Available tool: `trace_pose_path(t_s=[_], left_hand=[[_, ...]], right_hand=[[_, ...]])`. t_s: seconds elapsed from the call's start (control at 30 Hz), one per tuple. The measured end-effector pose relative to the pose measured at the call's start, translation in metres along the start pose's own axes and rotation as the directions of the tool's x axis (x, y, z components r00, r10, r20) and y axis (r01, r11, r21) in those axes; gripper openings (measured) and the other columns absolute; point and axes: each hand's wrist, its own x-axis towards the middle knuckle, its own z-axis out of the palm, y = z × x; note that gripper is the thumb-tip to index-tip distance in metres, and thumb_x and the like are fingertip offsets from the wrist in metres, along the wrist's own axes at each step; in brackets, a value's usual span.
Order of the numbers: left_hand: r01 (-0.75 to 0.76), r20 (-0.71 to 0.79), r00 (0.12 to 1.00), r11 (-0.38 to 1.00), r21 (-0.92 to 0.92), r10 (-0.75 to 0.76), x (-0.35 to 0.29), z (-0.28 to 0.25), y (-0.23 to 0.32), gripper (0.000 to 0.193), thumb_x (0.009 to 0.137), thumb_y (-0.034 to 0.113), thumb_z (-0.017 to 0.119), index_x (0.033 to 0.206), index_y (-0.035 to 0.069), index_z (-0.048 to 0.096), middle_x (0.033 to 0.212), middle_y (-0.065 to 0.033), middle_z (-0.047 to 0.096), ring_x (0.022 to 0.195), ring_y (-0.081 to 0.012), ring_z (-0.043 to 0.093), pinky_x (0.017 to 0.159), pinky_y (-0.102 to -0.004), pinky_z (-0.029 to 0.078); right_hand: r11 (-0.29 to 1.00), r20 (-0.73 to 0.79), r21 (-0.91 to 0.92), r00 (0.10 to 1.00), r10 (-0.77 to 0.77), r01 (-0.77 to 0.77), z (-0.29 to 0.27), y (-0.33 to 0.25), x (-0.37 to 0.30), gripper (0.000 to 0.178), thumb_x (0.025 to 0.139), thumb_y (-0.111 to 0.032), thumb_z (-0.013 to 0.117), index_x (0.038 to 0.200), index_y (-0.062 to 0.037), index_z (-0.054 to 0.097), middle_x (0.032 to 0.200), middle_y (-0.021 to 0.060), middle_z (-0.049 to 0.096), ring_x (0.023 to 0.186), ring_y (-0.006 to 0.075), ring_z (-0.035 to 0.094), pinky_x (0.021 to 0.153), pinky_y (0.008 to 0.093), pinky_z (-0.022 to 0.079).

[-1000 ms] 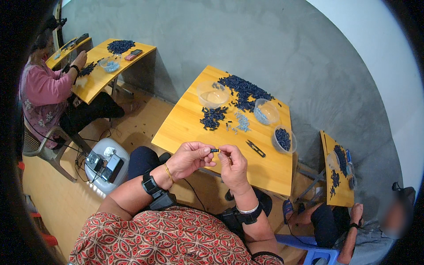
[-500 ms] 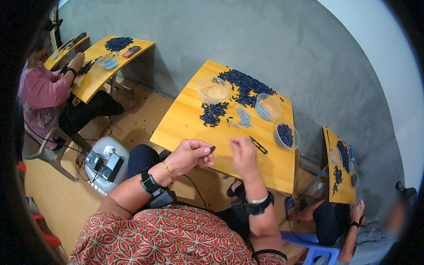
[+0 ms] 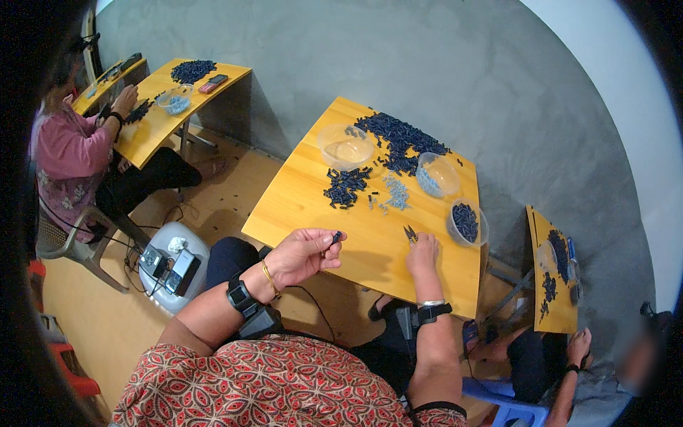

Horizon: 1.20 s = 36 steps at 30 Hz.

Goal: Assembling small blue plastic components at a table.

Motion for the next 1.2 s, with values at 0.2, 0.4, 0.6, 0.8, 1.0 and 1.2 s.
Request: trace_pose_path(t_s=[0.2,0.4,0.6,0.8,1.0,1.2], left_hand=[[-0.032,-0.008,0.999,0.999,0.018,0.032,-0.006,0.009,0.001,0.015,0.088,0.011,0.049,0.095,0.000,0.058,0.080,-0.0035,0.059,0.072,-0.0106,0.058,0.073,-0.0288,0.053],[-0.068,0.000,0.998,0.997,0.020,0.068,-0.015,0.015,0.006,0.013,0.088,0.010,0.050,0.093,0.001,0.058,0.080,-0.0051,0.060,0.071,-0.0113,0.059,0.070,-0.0279,0.053],[-0.075,-0.023,0.997,0.997,-0.011,0.075,-0.016,0.022,0.007,0.015,0.088,0.010,0.049,0.095,0.000,0.058,0.078,-0.0050,0.059,0.068,-0.0114,0.058,0.069,-0.0278,0.053],[-0.089,0.006,0.996,0.996,0.012,0.089,-0.019,0.024,0.006,0.018,0.089,0.011,0.048,0.098,-0.001,0.057,0.079,-0.0048,0.059,0.070,-0.0120,0.058,0.069,-0.0260,0.053],[-0.109,0.004,0.994,0.994,0.026,0.109,-0.019,0.023,0.007,0.018,0.088,0.010,0.049,0.099,-0.001,0.058,0.078,-0.0051,0.059,0.069,-0.0122,0.058,0.069,-0.0264,0.053],[-0.182,-0.049,0.980,0.967,0.180,0.193,-0.017,0.023,0.006,0.017,0.086,0.006,0.053,0.100,-0.002,0.059,0.079,-0.0059,0.059,0.069,-0.0140,0.059,0.067,-0.0281,0.053]], right_hand=[[0.993,0.155,0.103,0.987,0.039,-0.056,-0.007,-0.003,-0.008,0.020,0.074,-0.005,0.059,0.092,-0.0017,0.050,0.093,0.0180,0.053,0.090,0.0346,0.051,0.077,0.0440,0.041],[0.768,0.134,0.630,0.990,0.040,-0.116,-0.056,-0.059,-0.033,0.018,0.079,-0.007,0.055,0.092,0.0001,0.045,0.076,0.0149,0.055,0.068,0.0236,0.056,0.060,0.0337,0.044],[0.651,-0.107,0.702,0.946,-0.304,0.289,-0.126,-0.136,-0.060,0.027,0.082,-0.005,0.052,0.108,0.0000,0.048,0.075,0.0150,0.058,0.066,0.0242,0.059,0.061,0.0304,0.045],[0.610,-0.142,0.656,0.866,-0.479,0.445,-0.128,-0.154,-0.063,0.032,0.080,0.000,0.050,0.113,-0.0017,0.050,0.086,0.0211,0.058,0.077,0.0351,0.059,0.067,0.0362,0.047],[0.643,-0.138,0.600,0.854,-0.502,0.475,-0.126,-0.154,-0.061,0.036,0.077,0.003,0.050,0.113,-0.0032,0.050,0.080,0.0192,0.057,0.072,0.0336,0.058,0.063,0.0381,0.047],[0.684,-0.140,0.523,0.843,-0.519,0.508,-0.127,-0.152,-0.062,0.040,0.075,0.003,0.051,0.114,-0.0047,0.050,0.071,0.0156,0.054,0.064,0.0309,0.055,0.058,0.0383,0.045]])
